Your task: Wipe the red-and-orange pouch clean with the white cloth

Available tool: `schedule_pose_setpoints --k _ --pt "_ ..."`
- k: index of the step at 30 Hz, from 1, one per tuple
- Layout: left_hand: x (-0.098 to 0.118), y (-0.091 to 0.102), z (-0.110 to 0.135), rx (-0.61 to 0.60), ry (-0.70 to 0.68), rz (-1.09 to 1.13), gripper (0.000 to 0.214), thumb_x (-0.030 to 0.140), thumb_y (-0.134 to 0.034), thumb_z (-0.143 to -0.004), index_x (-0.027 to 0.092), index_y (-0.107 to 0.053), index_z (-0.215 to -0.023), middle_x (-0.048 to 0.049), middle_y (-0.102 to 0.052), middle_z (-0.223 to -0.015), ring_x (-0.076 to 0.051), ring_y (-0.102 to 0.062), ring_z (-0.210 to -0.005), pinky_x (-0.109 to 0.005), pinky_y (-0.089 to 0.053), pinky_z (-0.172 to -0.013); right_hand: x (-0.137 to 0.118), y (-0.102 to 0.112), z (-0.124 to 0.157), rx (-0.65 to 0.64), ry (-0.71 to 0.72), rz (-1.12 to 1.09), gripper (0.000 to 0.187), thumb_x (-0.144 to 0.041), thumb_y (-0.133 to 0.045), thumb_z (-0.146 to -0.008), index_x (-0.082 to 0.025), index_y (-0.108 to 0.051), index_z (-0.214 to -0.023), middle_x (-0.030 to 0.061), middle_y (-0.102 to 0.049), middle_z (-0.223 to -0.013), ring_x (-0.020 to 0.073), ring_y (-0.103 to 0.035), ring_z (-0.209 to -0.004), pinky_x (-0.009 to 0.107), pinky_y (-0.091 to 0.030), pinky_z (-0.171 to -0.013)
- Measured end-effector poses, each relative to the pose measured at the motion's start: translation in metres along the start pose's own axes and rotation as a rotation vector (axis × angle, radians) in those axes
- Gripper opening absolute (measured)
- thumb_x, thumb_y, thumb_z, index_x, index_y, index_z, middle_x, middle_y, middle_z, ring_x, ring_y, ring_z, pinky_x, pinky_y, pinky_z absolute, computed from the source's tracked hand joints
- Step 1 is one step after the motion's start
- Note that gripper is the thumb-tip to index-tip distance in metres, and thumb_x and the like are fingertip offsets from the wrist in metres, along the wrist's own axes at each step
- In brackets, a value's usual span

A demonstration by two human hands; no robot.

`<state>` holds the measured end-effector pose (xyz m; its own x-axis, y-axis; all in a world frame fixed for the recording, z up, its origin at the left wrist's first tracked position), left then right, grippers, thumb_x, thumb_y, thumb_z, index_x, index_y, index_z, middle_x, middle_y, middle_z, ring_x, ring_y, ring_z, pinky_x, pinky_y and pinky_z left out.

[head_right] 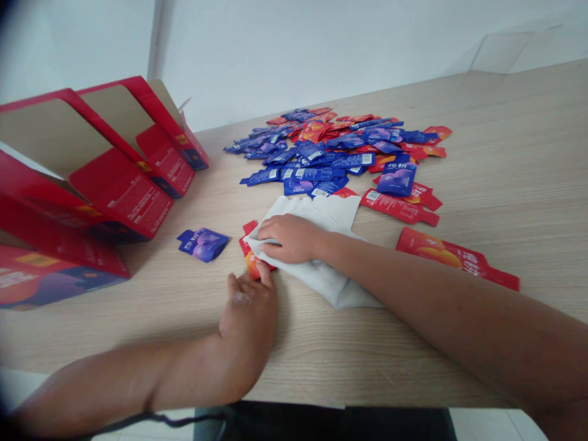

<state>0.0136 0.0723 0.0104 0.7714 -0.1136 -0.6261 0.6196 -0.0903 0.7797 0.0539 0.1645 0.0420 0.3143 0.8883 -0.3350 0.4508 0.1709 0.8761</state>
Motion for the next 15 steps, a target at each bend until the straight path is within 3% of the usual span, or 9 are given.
schedule_pose_setpoints --k 5,15 --pt "-0.0024 -0.0005 0.0004 0.009 0.036 0.118 0.050 -0.001 -0.026 -0.084 -0.001 -0.048 -0.129 -0.0235 -0.071 -0.099 -0.022 -0.069 -0.093 -0.045 -0.046 -0.096 -0.0002 0.0003 0.0004 0.005 0.002 -0.007 0.018 -0.024 -0.049 -0.087 -0.013 -0.063 -0.084 0.0091 -0.065 -0.090 0.0195 -0.057 -0.085 0.032 -0.041 -0.079" --pt "-0.0017 0.0033 0.0006 0.034 0.015 0.049 0.050 -0.001 -0.026 -0.084 -0.001 -0.049 -0.129 -0.0251 -0.072 -0.096 -0.023 -0.070 -0.090 -0.042 -0.047 -0.094 -0.0002 0.0004 0.0004 0.006 -0.002 -0.013 0.017 -0.024 -0.049 -0.086 -0.013 -0.063 -0.083 0.0095 -0.065 -0.091 0.0199 -0.056 -0.085 0.033 -0.040 -0.079"
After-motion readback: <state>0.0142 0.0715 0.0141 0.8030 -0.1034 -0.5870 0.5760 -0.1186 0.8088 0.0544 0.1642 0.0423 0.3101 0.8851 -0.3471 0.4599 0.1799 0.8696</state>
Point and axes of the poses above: each hand's wrist, its own z-axis away from the middle knuckle, its own y-axis out of the back of the hand, x = y × z, the point moved 7 cm from there along -z, towards the middle knuckle
